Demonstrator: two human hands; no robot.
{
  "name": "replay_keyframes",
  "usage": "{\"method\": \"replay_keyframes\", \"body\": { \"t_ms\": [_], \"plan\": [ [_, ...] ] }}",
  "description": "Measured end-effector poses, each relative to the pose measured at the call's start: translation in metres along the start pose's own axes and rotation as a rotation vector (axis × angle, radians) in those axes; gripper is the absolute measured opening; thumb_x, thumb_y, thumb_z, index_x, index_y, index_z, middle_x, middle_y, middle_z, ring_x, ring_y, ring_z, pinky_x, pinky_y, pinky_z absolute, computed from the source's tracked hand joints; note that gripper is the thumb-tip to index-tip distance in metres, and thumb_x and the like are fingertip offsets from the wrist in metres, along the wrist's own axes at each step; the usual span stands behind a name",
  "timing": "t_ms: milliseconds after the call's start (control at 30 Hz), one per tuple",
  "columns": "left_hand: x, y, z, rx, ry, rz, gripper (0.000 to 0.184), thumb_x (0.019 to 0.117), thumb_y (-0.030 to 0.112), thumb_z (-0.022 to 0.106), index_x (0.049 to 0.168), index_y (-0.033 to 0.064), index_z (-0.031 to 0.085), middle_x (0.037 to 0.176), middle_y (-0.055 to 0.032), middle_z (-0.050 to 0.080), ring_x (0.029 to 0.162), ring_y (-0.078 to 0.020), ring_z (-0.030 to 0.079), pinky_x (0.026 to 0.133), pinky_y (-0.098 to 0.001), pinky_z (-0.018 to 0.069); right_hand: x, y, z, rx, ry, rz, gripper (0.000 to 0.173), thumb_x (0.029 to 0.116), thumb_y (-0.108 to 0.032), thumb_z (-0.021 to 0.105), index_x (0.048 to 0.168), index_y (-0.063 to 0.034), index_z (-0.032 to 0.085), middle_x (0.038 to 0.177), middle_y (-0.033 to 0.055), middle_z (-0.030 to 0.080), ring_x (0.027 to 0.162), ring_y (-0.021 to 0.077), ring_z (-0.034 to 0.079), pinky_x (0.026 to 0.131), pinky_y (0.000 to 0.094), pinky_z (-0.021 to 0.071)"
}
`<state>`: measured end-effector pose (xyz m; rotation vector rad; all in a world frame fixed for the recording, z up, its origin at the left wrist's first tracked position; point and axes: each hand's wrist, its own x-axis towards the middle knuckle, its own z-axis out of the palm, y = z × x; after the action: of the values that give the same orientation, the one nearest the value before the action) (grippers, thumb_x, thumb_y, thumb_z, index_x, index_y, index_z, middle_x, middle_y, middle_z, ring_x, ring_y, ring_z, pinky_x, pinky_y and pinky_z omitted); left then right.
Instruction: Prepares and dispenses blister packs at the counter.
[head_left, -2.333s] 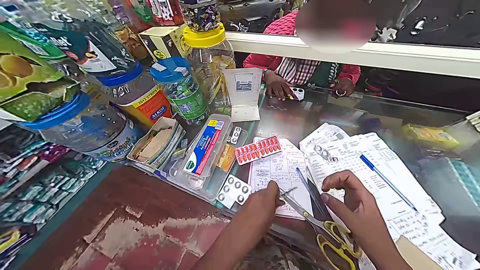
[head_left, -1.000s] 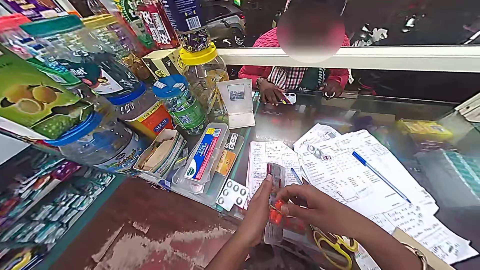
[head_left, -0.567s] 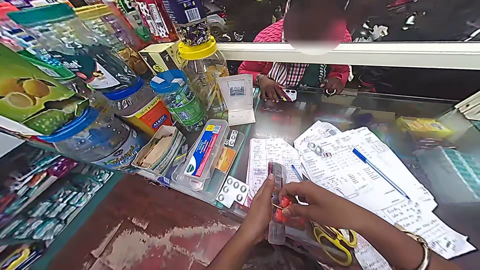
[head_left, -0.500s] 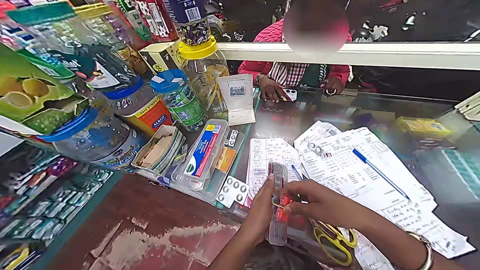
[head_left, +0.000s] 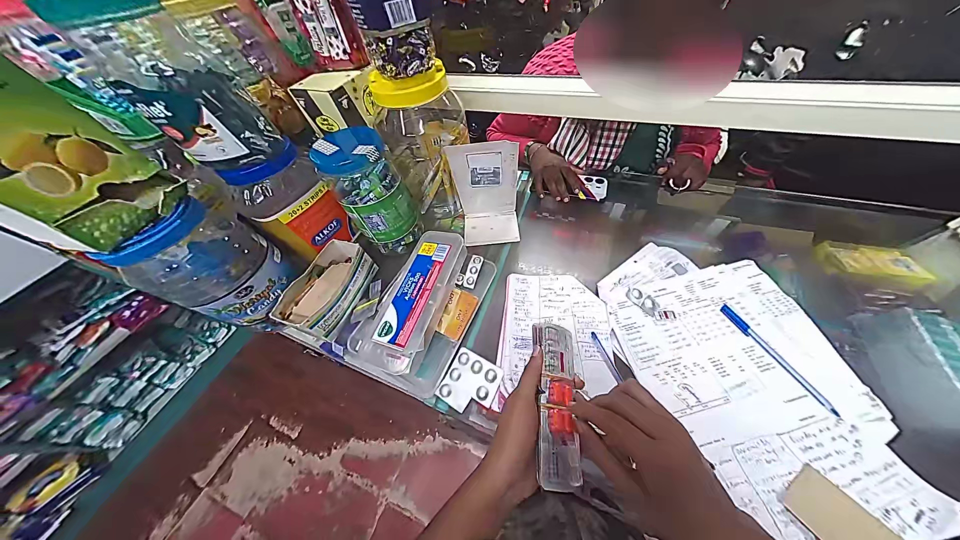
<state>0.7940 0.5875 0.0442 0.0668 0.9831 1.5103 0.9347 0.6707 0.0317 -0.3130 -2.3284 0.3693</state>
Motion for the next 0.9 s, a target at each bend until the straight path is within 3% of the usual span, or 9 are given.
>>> {"method": "replay_keyframes", "body": {
  "t_ms": [67, 133, 167, 200, 233, 300, 367, 500, 900],
  "plan": [
    [-0.002, -0.001, 0.003, 0.036, 0.001, 0.02, 0.062, 0.1117, 0.046, 0.017, 0.103, 0.0059, 0.064, 0.082, -0.0054, 0.071, 0.074, -0.0119, 0.071, 0.067, -0.0271, 0.0602, 0.003, -0.002, 0.004, -0.08, 0.041, -0.071, 0.018, 0.1011, -0.024, 0.057, 0.099, -0.0154, 0.073, 0.084, -0.0003, 0.068, 0.081, 0.0149, 0.058, 0.074, 0.022, 0.0461],
    [-0.004, -0.001, 0.005, 0.071, 0.022, 0.064, 0.054, 0.1121, 0.042, 0.02, 0.109, 0.007, 0.061, 0.085, -0.004, 0.069, 0.076, -0.011, 0.07, 0.07, -0.0269, 0.0592, 0.008, -0.005, 0.007, -0.142, 0.062, -0.104, 0.018, 0.1009, -0.023, 0.057, 0.097, -0.0147, 0.073, 0.082, 0.0003, 0.068, 0.078, 0.0167, 0.058, 0.07, 0.0257, 0.0448],
    [-0.005, -0.002, 0.006, 0.092, 0.04, 0.094, 0.048, 0.1122, 0.04, 0.023, 0.119, 0.0071, 0.057, 0.091, -0.0045, 0.068, 0.081, -0.0113, 0.069, 0.074, -0.0275, 0.0589, 0.01, -0.006, 0.007, -0.161, 0.067, -0.114, 0.018, 0.1008, -0.023, 0.058, 0.097, -0.0143, 0.073, 0.081, 0.0007, 0.068, 0.077, 0.0173, 0.058, 0.068, 0.0268, 0.0448],
    [-0.006, -0.002, 0.006, 0.131, 0.04, 0.119, 0.046, 0.1121, 0.039, 0.025, 0.139, 0.0072, 0.045, 0.102, -0.0054, 0.066, 0.089, -0.0114, 0.068, 0.081, -0.028, 0.0574, 0.011, -0.006, 0.008, -0.179, 0.073, -0.126, 0.018, 0.1005, -0.022, 0.058, 0.096, -0.0139, 0.073, 0.079, 0.0009, 0.068, 0.075, 0.0176, 0.058, 0.067, 0.0274, 0.0446],
    [-0.007, -0.002, 0.006, 0.172, 0.048, 0.136, 0.05, 0.1117, 0.039, 0.027, 0.151, 0.0078, 0.033, 0.112, -0.0067, 0.063, 0.095, -0.0113, 0.066, 0.085, -0.0278, 0.0559, 0.011, -0.007, 0.008, -0.191, 0.07, -0.137, 0.017, 0.1004, -0.021, 0.058, 0.095, -0.0134, 0.073, 0.078, 0.001, 0.067, 0.074, 0.0177, 0.058, 0.066, 0.0278, 0.0441],
    [-0.008, -0.002, 0.006, 0.251, 0.055, 0.167, 0.058, 0.1104, 0.041, 0.028, 0.159, 0.0095, 0.02, 0.129, -0.0096, 0.056, 0.105, -0.0104, 0.063, 0.09, -0.0271, 0.0525, 0.012, -0.007, 0.007, -0.208, 0.049, -0.158, 0.017, 0.1009, -0.019, 0.057, 0.095, -0.0128, 0.072, 0.077, 0.0011, 0.066, 0.073, 0.0179, 0.057, 0.065, 0.0284, 0.0439],
    [-0.008, -0.003, 0.004, 0.303, 0.059, 0.204, 0.061, 0.1092, 0.041, 0.029, 0.16, 0.0102, 0.016, 0.136, -0.0115, 0.052, 0.108, -0.0091, 0.061, 0.091, -0.0261, 0.0516, 0.012, -0.008, 0.004, -0.215, 0.021, -0.174, 0.018, 0.1013, -0.019, 0.056, 0.096, -0.0123, 0.072, 0.077, 0.0014, 0.066, 0.073, 0.0185, 0.058, 0.065, 0.0286, 0.0443],
    [-0.009, -0.005, 0.002, 0.339, 0.082, 0.253, 0.063, 0.1083, 0.04, 0.033, 0.161, 0.011, 0.014, 0.135, -0.0135, 0.05, 0.112, -0.0111, 0.059, 0.094, -0.0281, 0.0505, 0.014, -0.006, 0.003, -0.181, -0.003, -0.191, 0.017, 0.1008, -0.016, 0.057, 0.094, -0.012, 0.071, 0.077, 0.0016, 0.065, 0.073, 0.018, 0.058, 0.065, 0.0274, 0.0459],
    [-0.006, -0.006, -0.002, 0.37, -0.042, 0.237, 0.065, 0.1068, 0.037, 0.043, 0.159, 0.0101, 0.013, 0.111, -0.0071, 0.058, 0.092, -0.0092, 0.066, 0.08, -0.0273, 0.057, 0.023, 0.012, 0.001, -0.081, -0.044, -0.26, 0.011, 0.0901, -0.018, 0.06, 0.08, -0.0136, 0.063, 0.069, 0.0003, 0.06, 0.069, 0.0145, 0.055, 0.059, 0.0219, 0.0438]
  ]
}}
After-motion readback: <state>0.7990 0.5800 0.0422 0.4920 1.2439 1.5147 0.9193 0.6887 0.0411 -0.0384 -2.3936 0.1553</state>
